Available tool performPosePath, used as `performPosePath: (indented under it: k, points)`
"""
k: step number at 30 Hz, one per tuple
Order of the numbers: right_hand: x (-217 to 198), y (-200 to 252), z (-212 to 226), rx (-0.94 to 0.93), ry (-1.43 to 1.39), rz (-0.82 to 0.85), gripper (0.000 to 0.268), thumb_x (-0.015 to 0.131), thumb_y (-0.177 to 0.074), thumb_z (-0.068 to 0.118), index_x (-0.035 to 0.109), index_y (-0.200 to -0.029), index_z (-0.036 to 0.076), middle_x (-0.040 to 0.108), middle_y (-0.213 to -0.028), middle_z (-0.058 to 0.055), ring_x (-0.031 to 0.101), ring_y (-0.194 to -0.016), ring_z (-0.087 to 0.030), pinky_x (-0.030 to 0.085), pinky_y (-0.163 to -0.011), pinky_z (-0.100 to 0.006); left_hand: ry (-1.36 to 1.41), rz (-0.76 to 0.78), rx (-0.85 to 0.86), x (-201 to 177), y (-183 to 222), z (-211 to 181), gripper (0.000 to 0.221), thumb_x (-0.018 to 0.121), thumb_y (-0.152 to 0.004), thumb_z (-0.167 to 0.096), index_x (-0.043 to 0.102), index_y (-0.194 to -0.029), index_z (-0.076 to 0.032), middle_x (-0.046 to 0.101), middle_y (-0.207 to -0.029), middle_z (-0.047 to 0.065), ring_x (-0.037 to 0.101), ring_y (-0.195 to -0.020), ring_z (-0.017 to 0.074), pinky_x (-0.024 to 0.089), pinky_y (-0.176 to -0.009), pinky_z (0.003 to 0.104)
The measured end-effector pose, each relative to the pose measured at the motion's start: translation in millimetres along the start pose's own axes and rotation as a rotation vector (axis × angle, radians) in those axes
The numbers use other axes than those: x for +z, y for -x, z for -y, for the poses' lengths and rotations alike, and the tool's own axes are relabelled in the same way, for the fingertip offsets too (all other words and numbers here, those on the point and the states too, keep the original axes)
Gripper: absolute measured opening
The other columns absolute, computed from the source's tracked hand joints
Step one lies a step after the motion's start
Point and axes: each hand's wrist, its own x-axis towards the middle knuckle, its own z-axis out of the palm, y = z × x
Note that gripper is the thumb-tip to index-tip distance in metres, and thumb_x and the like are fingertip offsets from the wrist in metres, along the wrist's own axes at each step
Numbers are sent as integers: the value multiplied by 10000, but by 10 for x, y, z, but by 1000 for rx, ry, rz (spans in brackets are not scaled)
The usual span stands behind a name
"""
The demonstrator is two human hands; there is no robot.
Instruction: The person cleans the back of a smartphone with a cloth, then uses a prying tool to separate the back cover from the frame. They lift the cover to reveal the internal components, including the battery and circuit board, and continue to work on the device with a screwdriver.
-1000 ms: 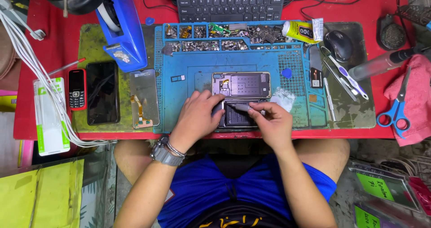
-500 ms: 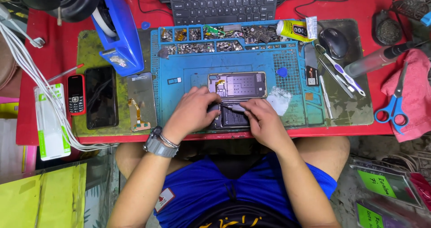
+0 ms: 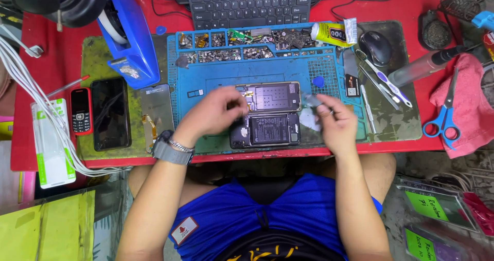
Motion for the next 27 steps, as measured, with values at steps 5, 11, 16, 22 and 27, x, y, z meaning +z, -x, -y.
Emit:
performPosePath:
  k: [5,11,16,22,27]
  points:
    - [80,-71,-129,62,-434,-184,251,561,-1037,-75,638,-1274,-110,593,-863,-71,586,-751,-93,581,-687,-233,-250,-149,167,342,-438,57,78,681,-930,-213,716,-908,-146,631,-896,49,603,-956,304,504,-887,443]
    - [61,-25,-132,54,-440,-189,264,566,-1027,-90,629,-1281,-126,598,-857,-96,616,-767,-110,602,-704,-236,-597,-261,292,601,-666,367,102,638,-927,-236,675,-837,-206,563,-896,-15,529,-939,239,445,-805,390]
    - [46,-35,-221,52,-425,-172,272,579,-1018,-98,630,-1282,-134,584,-838,-120,617,-740,-135,607,-682,-253,-666,-265,195,299,-548,590,84,674,-896,-261,704,-839,-207,583,-889,-9,547,-936,243,458,-781,405]
    - [59,-44,-163,54,-436,-167,276,588,-1011,-106,637,-1282,-128,576,-830,-113,609,-722,-128,610,-685,-254,-658,-198,16,199,-621,743,158,627,-923,-238,716,-818,-161,605,-861,50,600,-925,303,494,-795,451]
    - [36,-50,-260,46,-447,-168,277,585,-1008,-106,638,-1279,-131,583,-824,-123,629,-716,-138,610,-685,-250,-532,-105,-62,162,-816,864,180,604,-910,-221,697,-785,-133,642,-845,107,647,-936,383,529,-809,528]
